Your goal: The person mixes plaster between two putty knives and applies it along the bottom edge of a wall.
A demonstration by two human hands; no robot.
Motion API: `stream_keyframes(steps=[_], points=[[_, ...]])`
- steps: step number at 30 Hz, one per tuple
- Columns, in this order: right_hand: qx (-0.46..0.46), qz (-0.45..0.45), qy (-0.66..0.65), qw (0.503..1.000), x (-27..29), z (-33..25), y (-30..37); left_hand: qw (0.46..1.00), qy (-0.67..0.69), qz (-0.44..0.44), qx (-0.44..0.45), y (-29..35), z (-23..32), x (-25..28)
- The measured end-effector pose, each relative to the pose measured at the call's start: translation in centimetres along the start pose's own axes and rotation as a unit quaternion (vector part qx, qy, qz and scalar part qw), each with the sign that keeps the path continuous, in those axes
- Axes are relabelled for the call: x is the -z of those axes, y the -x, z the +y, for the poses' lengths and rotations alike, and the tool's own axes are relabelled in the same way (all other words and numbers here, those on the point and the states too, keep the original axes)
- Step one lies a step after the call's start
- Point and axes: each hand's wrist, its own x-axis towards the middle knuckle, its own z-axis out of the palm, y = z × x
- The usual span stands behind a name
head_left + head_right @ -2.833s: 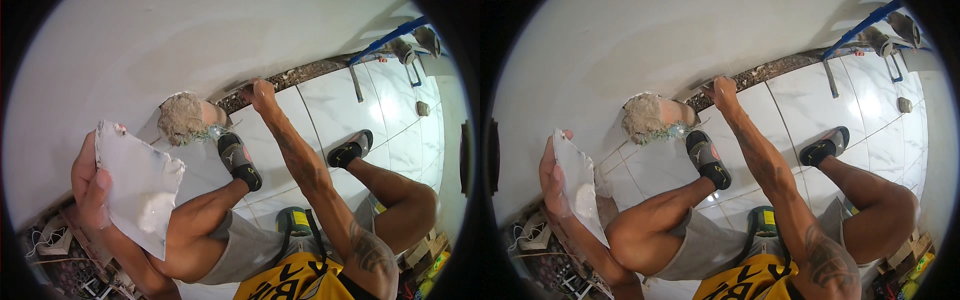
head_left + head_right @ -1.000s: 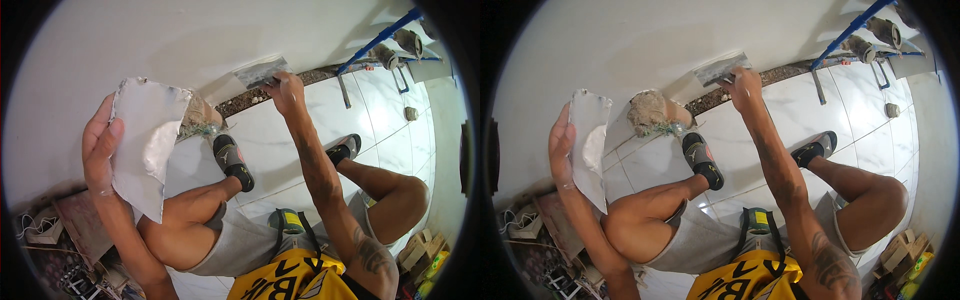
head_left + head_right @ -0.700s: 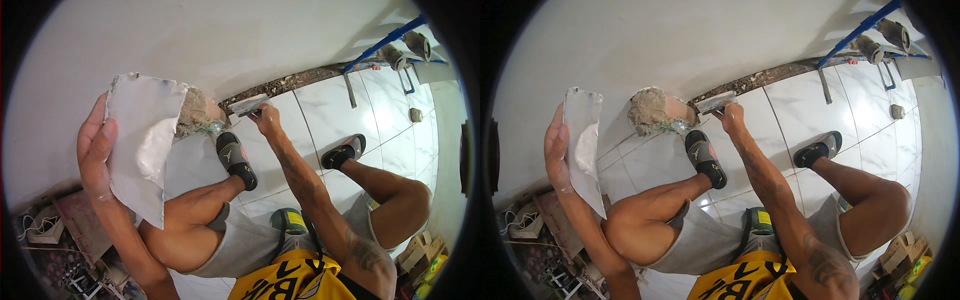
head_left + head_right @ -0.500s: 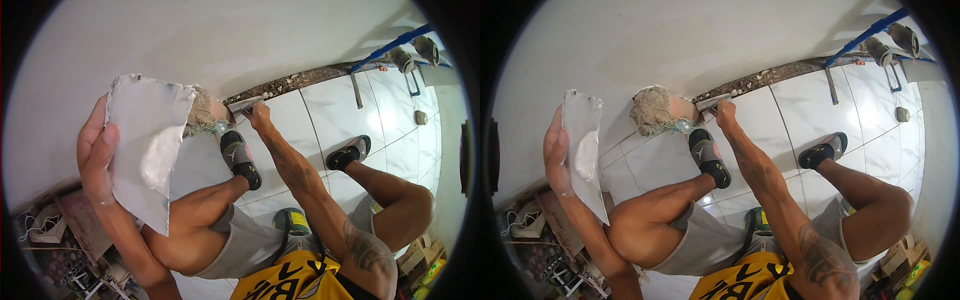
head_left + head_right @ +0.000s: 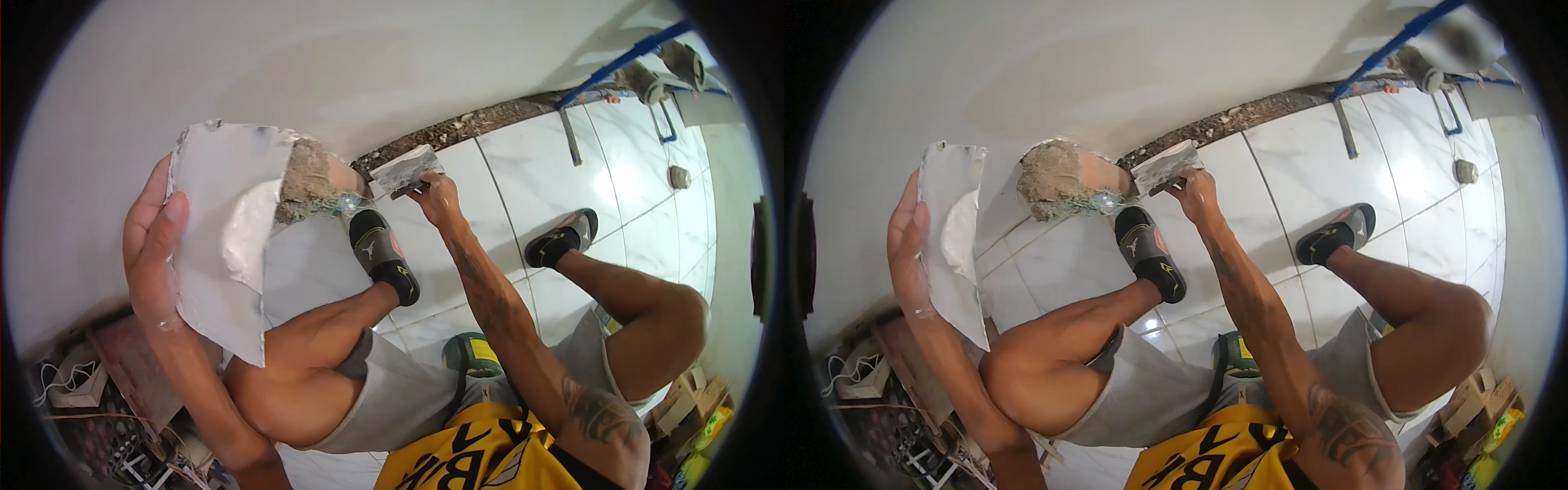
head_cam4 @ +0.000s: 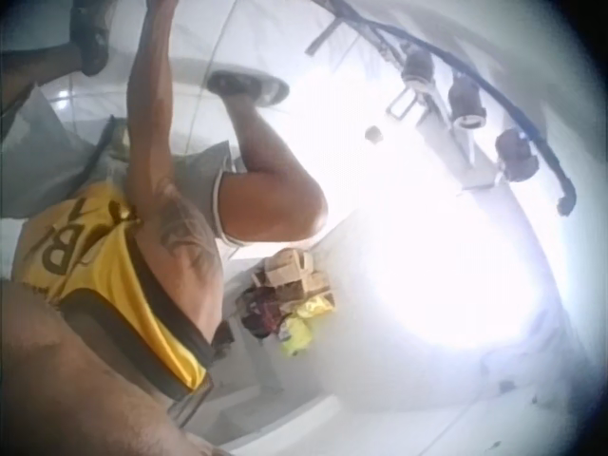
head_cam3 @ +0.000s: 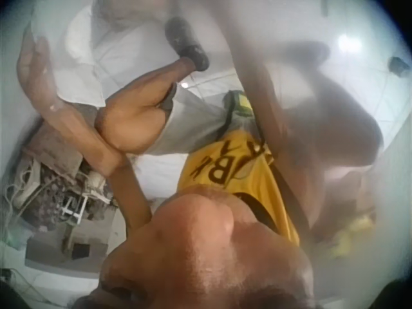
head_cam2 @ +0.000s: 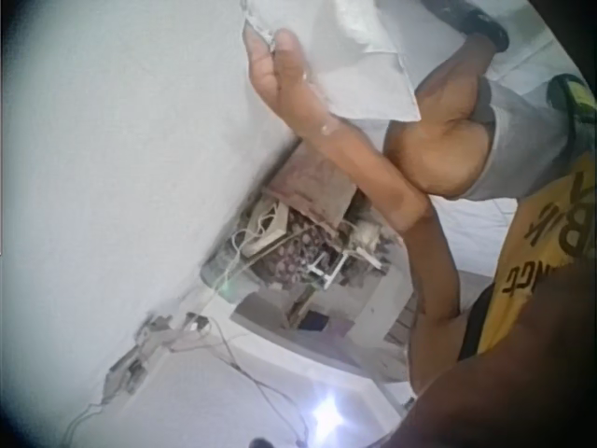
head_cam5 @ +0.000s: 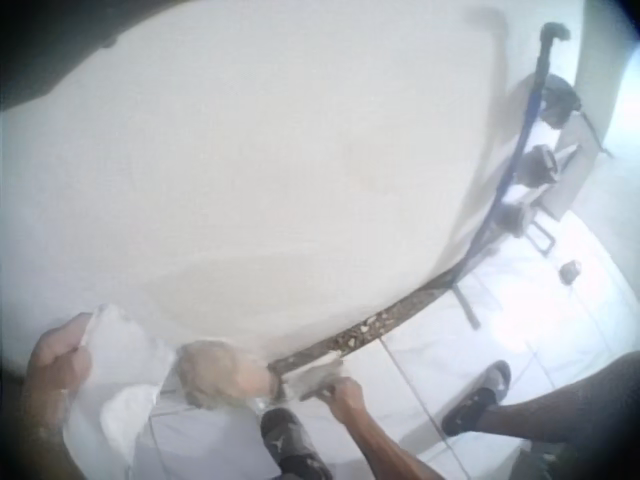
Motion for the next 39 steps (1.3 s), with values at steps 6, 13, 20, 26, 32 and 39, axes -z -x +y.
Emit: stream_keyframes(steps=[6, 13, 20, 26, 32, 39], points=[[0.009, -0.055, 0.010, 0.998, -1.9, -5.4, 6.0, 0.999, -0.014, -0.025, 0.035, -0.3, -0.3, 0.5], [0.065, -0.126, 0.030, 0.989, -3.9, -11.3, 10.5, 0.994, 0.001, -0.076, 0.077, -1.3, 1.5, -4.3], [0.173, -0.102, 0.200, 0.959, -3.6, -17.6, 15.0, 0.984, -0.016, -0.153, 0.094, -2.3, 3.1, -8.1], [0.246, -0.084, 0.242, 0.935, -3.8, -19.9, 16.7, 0.988, -0.021, -0.123, 0.089, -2.0, 4.0, -10.9], [0.364, -0.039, 0.421, 0.830, -5.7, -22.8, 20.8, 0.980, -0.009, -0.169, 0.103, -3.0, 3.1, -11.2], [0.533, -0.074, 0.479, 0.693, -7.3, -24.1, 22.7, 0.979, -0.035, -0.180, 0.086, -2.8, 3.9, -12.9]])
